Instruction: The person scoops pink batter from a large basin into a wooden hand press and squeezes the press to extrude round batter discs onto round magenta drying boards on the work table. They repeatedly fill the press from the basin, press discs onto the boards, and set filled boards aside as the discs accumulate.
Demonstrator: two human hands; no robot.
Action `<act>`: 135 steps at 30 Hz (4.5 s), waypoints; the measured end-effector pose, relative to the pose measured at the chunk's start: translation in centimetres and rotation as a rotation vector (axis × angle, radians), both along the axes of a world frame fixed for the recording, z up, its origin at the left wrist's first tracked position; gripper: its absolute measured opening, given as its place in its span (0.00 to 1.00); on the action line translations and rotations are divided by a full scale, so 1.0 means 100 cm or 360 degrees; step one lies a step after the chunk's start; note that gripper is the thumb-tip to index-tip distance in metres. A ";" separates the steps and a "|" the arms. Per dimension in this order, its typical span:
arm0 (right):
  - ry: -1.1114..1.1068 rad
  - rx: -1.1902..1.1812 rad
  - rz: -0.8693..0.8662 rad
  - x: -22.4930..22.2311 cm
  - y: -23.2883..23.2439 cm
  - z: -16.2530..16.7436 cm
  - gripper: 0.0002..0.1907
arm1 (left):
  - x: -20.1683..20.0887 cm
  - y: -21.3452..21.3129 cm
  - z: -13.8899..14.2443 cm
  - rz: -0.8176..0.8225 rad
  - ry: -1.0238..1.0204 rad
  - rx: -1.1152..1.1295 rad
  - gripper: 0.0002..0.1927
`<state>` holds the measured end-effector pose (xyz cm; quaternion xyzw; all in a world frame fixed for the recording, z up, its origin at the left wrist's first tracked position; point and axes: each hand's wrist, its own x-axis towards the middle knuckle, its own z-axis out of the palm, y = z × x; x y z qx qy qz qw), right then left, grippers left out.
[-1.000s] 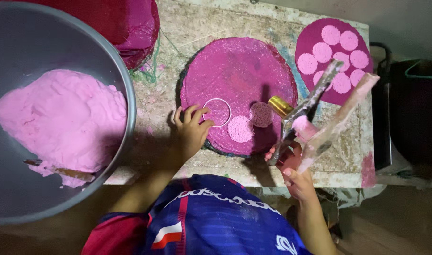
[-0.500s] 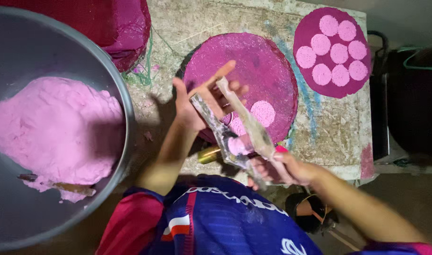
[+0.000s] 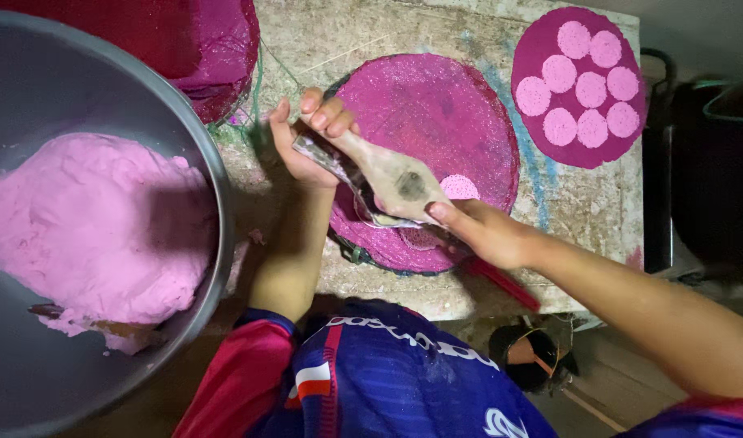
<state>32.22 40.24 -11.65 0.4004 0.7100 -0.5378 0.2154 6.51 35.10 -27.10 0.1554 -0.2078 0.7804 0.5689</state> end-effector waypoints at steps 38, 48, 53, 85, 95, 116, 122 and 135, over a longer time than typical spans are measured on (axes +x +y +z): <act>-0.0082 0.0482 -0.0028 -0.011 0.004 -0.003 0.36 | 0.003 0.022 0.005 0.0094 0.0116 -0.0368 0.16; 0.0575 0.0588 -0.0068 0.001 -0.001 -0.046 0.34 | -0.035 0.007 0.030 0.0310 0.0653 -0.0442 0.34; 0.1005 0.0105 -0.0351 0.044 -0.009 -0.055 0.40 | -0.007 -0.040 0.026 0.0581 0.2021 -0.1599 0.29; 0.0036 -0.0302 -0.0110 0.014 0.048 -0.060 0.34 | -0.006 0.014 0.022 -0.0053 0.0162 -0.0437 0.42; 0.0117 0.0627 0.0204 -0.070 0.051 -0.022 0.39 | -0.052 0.029 0.019 0.0209 -0.0058 -0.0279 0.27; 0.0204 0.1114 0.0216 -0.084 0.041 -0.032 0.28 | -0.060 0.038 0.028 0.0387 0.0003 -0.0622 0.26; 0.0059 0.0947 0.0234 -0.073 0.048 -0.031 0.30 | -0.041 0.039 0.022 0.0309 -0.0174 -0.0908 0.25; 0.0125 0.1245 0.0226 -0.076 0.060 -0.034 0.29 | -0.046 0.059 0.036 0.0389 -0.0230 -0.1129 0.27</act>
